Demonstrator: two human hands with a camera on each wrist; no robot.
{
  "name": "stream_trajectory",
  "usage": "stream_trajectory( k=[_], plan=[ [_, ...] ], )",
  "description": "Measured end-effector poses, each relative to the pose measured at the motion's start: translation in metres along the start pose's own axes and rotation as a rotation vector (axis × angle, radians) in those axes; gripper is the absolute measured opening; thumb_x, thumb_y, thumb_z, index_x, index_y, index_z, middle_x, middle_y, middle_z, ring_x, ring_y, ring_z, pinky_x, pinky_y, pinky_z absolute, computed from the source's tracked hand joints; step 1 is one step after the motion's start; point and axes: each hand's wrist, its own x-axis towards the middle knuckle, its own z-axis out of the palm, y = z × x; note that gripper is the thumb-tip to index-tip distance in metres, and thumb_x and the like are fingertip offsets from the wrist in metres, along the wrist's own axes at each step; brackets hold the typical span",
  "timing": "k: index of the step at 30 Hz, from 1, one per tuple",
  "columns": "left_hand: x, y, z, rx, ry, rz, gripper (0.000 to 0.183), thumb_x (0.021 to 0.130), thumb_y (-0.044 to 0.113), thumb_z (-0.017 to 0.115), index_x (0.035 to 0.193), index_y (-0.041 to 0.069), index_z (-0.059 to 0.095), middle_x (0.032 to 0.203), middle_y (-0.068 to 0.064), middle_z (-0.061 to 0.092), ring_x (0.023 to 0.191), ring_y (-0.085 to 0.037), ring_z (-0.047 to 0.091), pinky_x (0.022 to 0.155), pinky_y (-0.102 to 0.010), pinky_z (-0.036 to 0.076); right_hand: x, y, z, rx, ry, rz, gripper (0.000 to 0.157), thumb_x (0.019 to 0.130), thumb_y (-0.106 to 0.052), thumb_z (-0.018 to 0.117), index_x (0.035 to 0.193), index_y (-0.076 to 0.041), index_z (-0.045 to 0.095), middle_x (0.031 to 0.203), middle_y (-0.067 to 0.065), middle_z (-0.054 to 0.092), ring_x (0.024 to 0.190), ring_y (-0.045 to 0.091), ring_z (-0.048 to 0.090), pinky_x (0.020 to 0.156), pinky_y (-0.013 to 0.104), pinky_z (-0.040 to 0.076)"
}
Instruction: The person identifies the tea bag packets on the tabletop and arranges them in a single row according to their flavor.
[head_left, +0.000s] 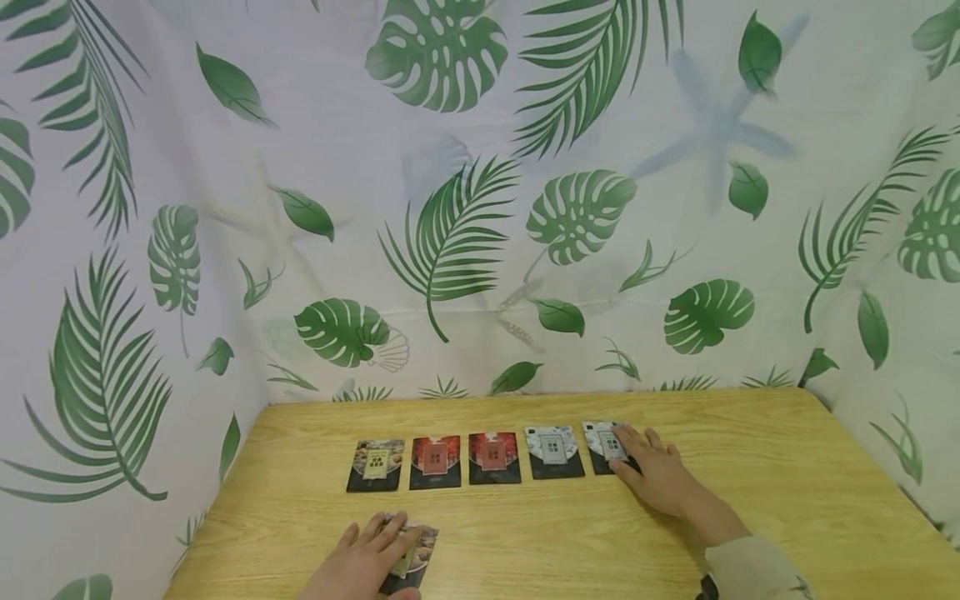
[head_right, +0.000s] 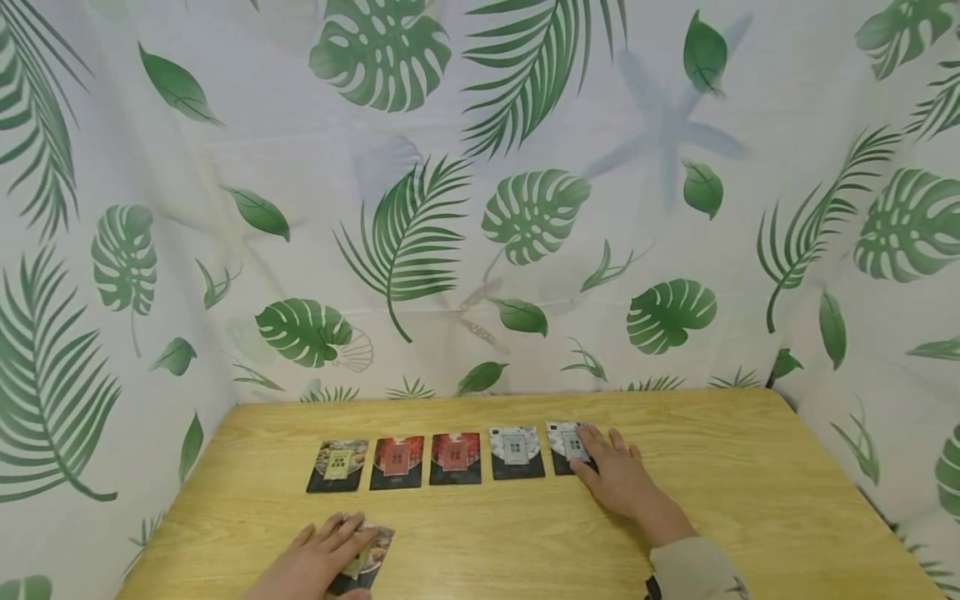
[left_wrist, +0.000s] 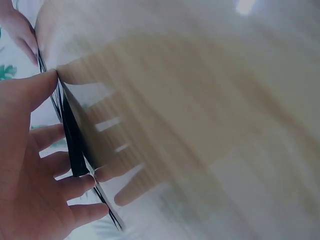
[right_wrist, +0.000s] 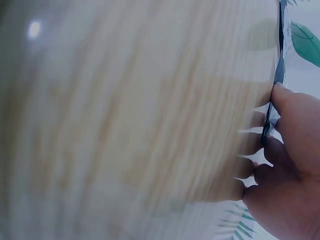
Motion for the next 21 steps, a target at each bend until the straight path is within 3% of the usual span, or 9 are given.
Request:
stream_trajectory(
  k=[11, 21],
  plan=[
    [-0.017, -0.032, -0.012, -0.064, 0.04, -0.192, 0.079, 0.099, 0.061, 0.065, 0.158, 0.011, 0.049, 0.163, -0.025, 0.044, 0.148, -0.058, 0.039, 0.11, -0.086, 0.029, 0.001, 0.002, 0.004, -0.013, 0.02, -0.007, 0.066, 0.111, -0.036, 0.053, 0.16, 0.005, 0.038, 0.162, 0.036, 0.037, 0.149, 0.067, 0.025, 0.112, 0.086, 0.023],
    [-0.026, -0.055, -0.018, -0.09, 0.09, -0.273, 0.078, 0.098, 0.057, 0.068, 0.158, 0.011, 0.05, 0.162, -0.027, 0.045, 0.147, -0.059, 0.04, 0.107, -0.087, 0.029, 0.001, 0.004, 0.002, -0.024, 0.006, -0.017, 0.067, 0.109, -0.039, 0.057, 0.159, 0.004, 0.041, 0.161, 0.033, 0.041, 0.149, 0.065, 0.028, 0.113, 0.084, 0.026]
  ],
)
